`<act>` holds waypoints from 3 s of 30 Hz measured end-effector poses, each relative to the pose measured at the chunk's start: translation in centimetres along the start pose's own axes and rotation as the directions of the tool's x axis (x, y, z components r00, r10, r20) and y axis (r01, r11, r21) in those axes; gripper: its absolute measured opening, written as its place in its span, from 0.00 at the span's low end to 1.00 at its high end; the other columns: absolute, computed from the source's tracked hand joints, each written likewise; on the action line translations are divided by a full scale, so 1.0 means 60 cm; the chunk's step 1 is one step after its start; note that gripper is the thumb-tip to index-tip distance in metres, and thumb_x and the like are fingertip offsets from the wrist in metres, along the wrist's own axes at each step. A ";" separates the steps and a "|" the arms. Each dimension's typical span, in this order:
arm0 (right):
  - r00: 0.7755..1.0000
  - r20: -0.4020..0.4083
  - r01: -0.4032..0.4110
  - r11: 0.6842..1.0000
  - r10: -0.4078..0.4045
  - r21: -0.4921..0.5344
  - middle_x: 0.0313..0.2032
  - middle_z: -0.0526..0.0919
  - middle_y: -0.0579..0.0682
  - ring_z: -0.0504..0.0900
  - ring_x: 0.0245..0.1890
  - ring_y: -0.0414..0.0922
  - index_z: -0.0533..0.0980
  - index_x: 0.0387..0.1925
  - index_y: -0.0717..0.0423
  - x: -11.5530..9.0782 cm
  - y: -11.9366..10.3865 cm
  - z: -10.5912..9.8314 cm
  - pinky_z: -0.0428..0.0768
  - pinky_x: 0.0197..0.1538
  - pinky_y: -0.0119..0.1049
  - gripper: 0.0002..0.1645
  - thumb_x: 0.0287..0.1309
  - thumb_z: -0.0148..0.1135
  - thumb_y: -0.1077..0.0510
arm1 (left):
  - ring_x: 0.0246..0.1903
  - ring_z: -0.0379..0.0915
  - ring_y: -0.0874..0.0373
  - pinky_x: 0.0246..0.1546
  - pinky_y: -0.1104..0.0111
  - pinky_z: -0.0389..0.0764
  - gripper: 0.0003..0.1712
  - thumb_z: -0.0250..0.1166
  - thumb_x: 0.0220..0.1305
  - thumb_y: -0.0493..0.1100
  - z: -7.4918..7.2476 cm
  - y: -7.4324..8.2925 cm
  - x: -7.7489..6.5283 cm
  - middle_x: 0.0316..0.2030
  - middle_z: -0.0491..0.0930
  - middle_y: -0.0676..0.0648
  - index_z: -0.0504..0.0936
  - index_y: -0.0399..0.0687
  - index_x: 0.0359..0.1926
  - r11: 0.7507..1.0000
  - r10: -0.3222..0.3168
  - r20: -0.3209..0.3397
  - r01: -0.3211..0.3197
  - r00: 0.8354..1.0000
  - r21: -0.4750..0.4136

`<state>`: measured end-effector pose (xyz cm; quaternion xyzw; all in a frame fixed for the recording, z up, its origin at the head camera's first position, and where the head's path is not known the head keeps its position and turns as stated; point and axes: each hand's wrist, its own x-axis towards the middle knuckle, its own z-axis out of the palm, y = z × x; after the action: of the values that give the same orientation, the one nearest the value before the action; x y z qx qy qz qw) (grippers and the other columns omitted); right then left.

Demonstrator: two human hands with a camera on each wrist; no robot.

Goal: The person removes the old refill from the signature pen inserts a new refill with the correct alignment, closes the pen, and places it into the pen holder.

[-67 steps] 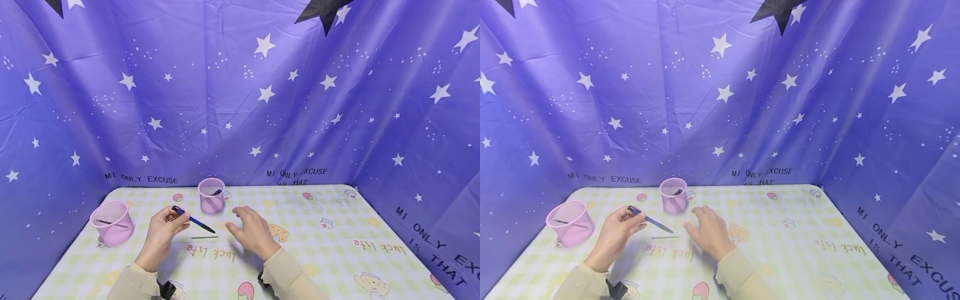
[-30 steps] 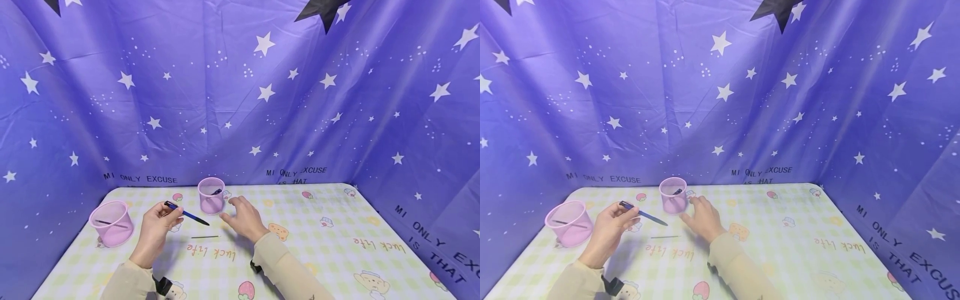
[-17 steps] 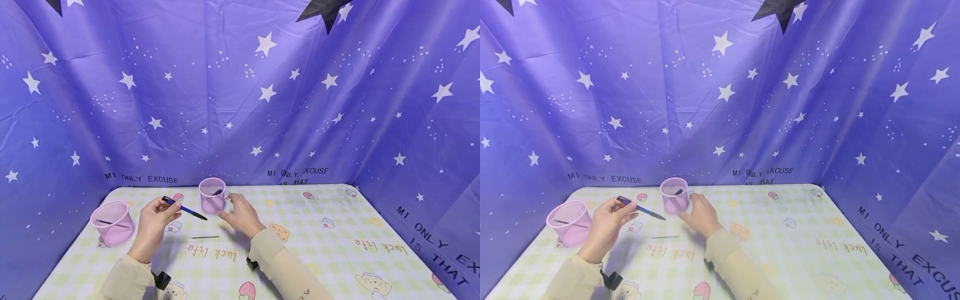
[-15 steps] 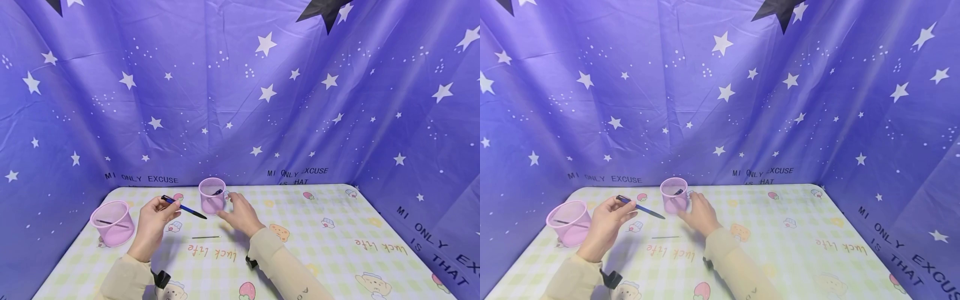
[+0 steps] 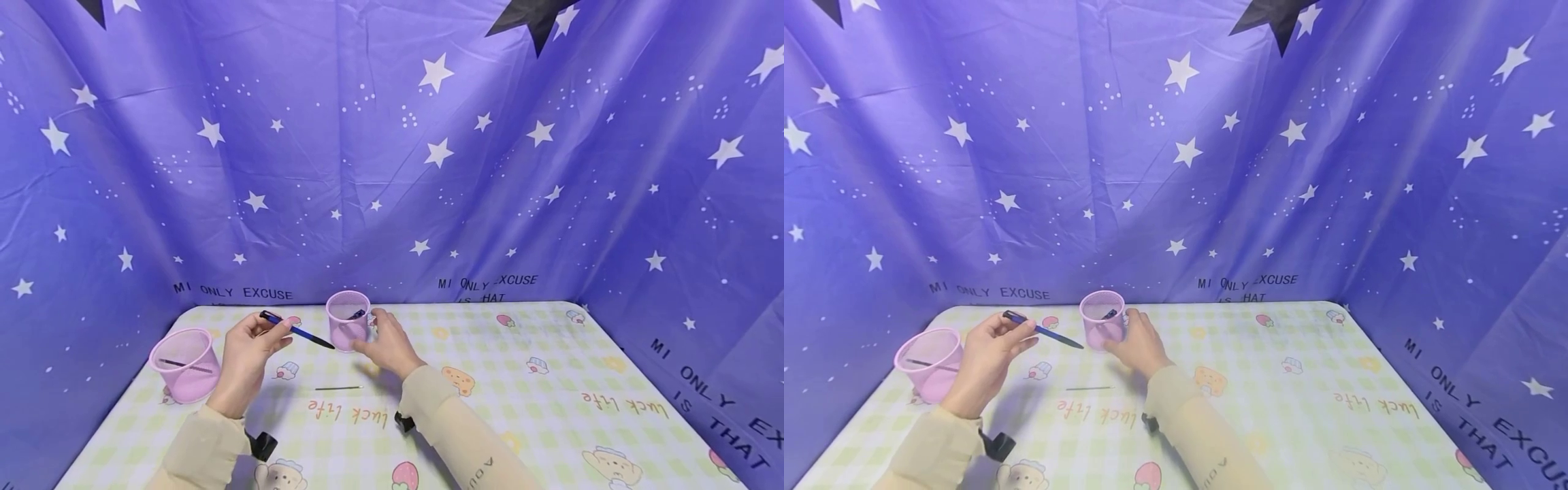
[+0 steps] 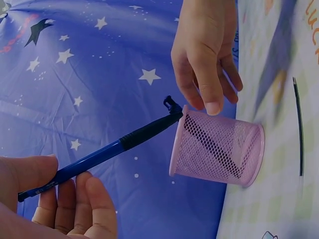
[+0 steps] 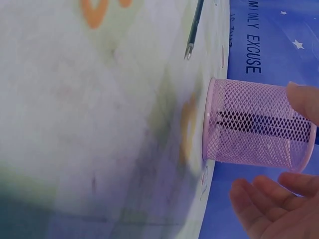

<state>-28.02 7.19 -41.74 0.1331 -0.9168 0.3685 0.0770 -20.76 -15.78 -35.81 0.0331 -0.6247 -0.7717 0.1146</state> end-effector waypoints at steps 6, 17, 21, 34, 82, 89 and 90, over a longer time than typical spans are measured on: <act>1.000 -0.002 -0.029 0.997 0.029 0.078 0.56 0.72 0.62 0.73 0.54 0.55 0.61 0.65 0.62 0.009 -0.003 0.008 0.72 0.56 0.50 0.50 0.45 0.72 0.46 | 0.34 0.81 0.57 0.43 0.63 0.81 0.10 0.67 0.57 0.33 0.003 0.005 0.005 0.32 0.79 0.47 0.71 0.38 0.30 1.000 0.016 -0.005 -0.016 1.000 0.011; 0.998 -0.036 -0.053 0.990 0.058 0.132 0.54 0.73 0.62 0.73 0.53 0.55 0.62 0.63 0.64 0.018 -0.010 0.023 0.71 0.58 0.50 0.48 0.44 0.74 0.50 | 0.29 0.80 0.59 0.40 0.66 0.81 0.10 0.67 0.58 0.31 0.013 0.014 0.016 0.29 0.79 0.51 0.72 0.36 0.35 0.998 0.049 -0.040 -0.048 0.998 0.028; 0.996 -0.043 -0.066 0.987 0.073 0.148 0.53 0.73 0.62 0.74 0.53 0.55 0.63 0.61 0.64 0.020 -0.013 0.026 0.71 0.57 0.49 0.47 0.44 0.74 0.50 | 0.29 0.81 0.58 0.40 0.65 0.82 0.09 0.66 0.58 0.30 0.014 0.016 0.020 0.28 0.78 0.51 0.72 0.36 0.33 0.998 0.053 -0.042 -0.052 0.998 0.021; 0.994 -0.061 -0.081 0.973 0.096 0.218 0.53 0.72 0.61 0.73 0.55 0.56 0.63 0.59 0.63 0.025 -0.014 0.035 0.69 0.60 0.49 0.44 0.44 0.74 0.51 | 0.28 0.81 0.56 0.40 0.63 0.82 0.11 0.67 0.57 0.31 0.011 0.019 0.034 0.28 0.77 0.49 0.71 0.37 0.28 0.998 0.065 -0.047 -0.065 0.997 -0.006; 0.974 -0.124 -0.124 0.900 0.191 0.419 0.54 0.70 0.57 0.72 0.56 0.52 0.58 0.62 0.60 0.041 -0.025 0.061 0.66 0.63 0.45 0.53 0.35 0.78 0.57 | 0.29 0.81 0.59 0.36 0.70 0.82 0.10 0.67 0.56 0.29 0.044 -0.004 0.072 0.24 0.79 0.55 0.74 0.34 0.36 0.989 0.128 -0.107 -0.119 0.986 0.087; 0.972 -0.130 -0.120 0.887 0.196 0.445 0.52 0.72 0.56 0.72 0.54 0.51 0.60 0.59 0.59 0.043 -0.025 0.067 0.67 0.62 0.45 0.51 0.33 0.78 0.59 | 0.28 0.81 0.59 0.35 0.70 0.82 0.10 0.67 0.57 0.31 0.048 -0.009 0.074 0.25 0.79 0.54 0.74 0.35 0.37 0.988 0.109 -0.107 -0.096 0.988 0.118; 0.972 -0.131 -0.118 0.887 0.195 0.446 0.52 0.72 0.56 0.72 0.54 0.51 0.60 0.59 0.59 0.043 -0.025 0.067 0.67 0.62 0.45 0.50 0.33 0.78 0.59 | 0.28 0.82 0.59 0.35 0.70 0.82 0.10 0.67 0.57 0.31 0.048 -0.010 0.074 0.25 0.79 0.54 0.74 0.35 0.37 0.988 0.110 -0.107 -0.097 0.988 0.120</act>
<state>-30.18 2.86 -43.05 0.0400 -0.8089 0.5790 0.0939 -25.70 -13.85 -35.37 0.0509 -0.6614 -0.7244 0.1877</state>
